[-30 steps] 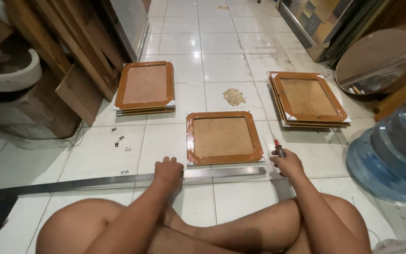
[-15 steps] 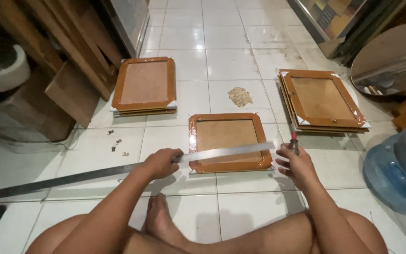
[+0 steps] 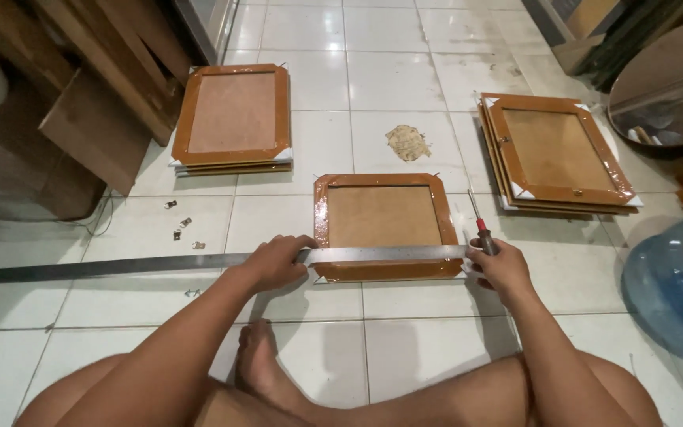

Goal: Attaching metal clips to the back of wooden picture frames using a hand tool and a ruler for alignment.

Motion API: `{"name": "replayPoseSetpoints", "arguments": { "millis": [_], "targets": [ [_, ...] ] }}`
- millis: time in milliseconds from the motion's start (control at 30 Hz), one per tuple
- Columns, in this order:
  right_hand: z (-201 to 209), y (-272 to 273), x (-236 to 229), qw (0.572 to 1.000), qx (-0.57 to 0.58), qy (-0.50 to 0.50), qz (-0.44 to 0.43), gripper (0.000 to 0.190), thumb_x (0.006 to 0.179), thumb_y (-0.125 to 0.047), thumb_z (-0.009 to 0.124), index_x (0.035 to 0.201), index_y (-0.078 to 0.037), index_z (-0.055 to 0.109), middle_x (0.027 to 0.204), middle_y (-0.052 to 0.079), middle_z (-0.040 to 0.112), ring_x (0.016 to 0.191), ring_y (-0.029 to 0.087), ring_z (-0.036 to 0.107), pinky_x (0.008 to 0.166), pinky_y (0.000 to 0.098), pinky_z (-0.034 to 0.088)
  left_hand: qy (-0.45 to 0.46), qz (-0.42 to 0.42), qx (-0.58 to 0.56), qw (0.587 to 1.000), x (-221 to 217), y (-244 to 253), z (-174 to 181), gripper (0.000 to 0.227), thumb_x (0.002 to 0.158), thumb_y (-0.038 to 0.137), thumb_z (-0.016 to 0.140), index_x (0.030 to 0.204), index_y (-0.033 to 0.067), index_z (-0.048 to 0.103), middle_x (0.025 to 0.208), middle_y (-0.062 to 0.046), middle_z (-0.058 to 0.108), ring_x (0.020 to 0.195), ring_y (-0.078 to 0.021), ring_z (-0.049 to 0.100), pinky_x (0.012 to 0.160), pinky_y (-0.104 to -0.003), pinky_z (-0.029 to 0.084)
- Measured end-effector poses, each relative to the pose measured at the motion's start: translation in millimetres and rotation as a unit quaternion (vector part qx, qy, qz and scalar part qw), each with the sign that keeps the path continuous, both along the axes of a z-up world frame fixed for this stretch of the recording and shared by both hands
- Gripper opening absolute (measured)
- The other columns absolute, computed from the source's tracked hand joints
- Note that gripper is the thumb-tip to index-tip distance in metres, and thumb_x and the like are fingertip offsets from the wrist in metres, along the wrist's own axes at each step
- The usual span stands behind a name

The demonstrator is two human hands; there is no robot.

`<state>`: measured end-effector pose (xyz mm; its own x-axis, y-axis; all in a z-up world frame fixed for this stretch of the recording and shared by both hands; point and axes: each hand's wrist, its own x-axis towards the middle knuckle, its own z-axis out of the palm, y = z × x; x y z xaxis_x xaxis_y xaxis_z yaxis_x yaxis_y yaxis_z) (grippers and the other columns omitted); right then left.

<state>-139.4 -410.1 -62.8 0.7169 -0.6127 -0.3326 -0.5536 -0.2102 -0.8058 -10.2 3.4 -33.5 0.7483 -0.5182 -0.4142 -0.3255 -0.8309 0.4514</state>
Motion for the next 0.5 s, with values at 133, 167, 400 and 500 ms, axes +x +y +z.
{"name": "replayPoseSetpoints", "arguments": {
  "millis": [133, 167, 400, 500],
  "targets": [
    [-17.7, -4.1, 6.1, 0.999, -0.030, 0.024, 0.014, 0.043, 0.101, -0.016, 0.084, 0.141, -0.002, 0.079, 0.123, 0.028, 0.080, 0.112, 0.040, 0.079, 0.083, 0.0513, 0.069, 0.019, 0.052, -0.040, 0.998, 9.4, 15.1, -47.7, 0.048, 0.100, 0.019, 0.070, 0.148, 0.0207, 0.062, 0.123, -0.009, 0.077, 0.124, -0.0299, 0.072, 0.109, -0.050, 0.056],
    [-19.7, -4.1, 7.5, 0.998, -0.042, 0.037, 0.017, 0.045, 0.100, -0.018, 0.085, 0.141, -0.001, 0.079, 0.121, 0.028, 0.080, 0.111, 0.041, 0.079, 0.080, 0.0514, 0.070, 0.011, 0.056, -0.053, 0.997, 13.6, 17.3, -57.1, 0.042, 0.102, 0.015, 0.068, 0.143, 0.0189, 0.063, 0.120, -0.009, 0.077, 0.122, -0.0302, 0.073, 0.108, -0.050, 0.057],
    [-24.1, -2.5, 12.4, 0.996, -0.066, 0.053, 0.012, 0.045, 0.100, -0.021, 0.085, 0.140, -0.002, 0.079, 0.111, 0.024, 0.079, 0.102, 0.037, 0.079, 0.074, 0.0494, 0.071, 0.001, 0.079, -0.071, 0.994, 10.6, 14.2, -57.9, 0.038, 0.108, 0.020, 0.068, 0.145, 0.0174, 0.065, 0.128, -0.012, 0.079, 0.131, -0.0327, 0.072, 0.113, -0.051, 0.056],
    [-28.2, -7.6, 12.3, 0.993, -0.093, 0.066, 0.028, 0.045, 0.098, -0.024, 0.086, 0.138, -0.004, 0.081, 0.114, 0.027, 0.079, 0.106, 0.043, 0.078, 0.076, 0.0550, 0.070, 0.017, 0.114, -0.087, 0.989, 10.3, 13.5, -64.1, 0.039, 0.109, 0.025, 0.068, 0.147, 0.0172, 0.066, 0.127, -0.012, 0.079, 0.130, -0.0309, 0.073, 0.113, -0.051, 0.056]
  ]
}}
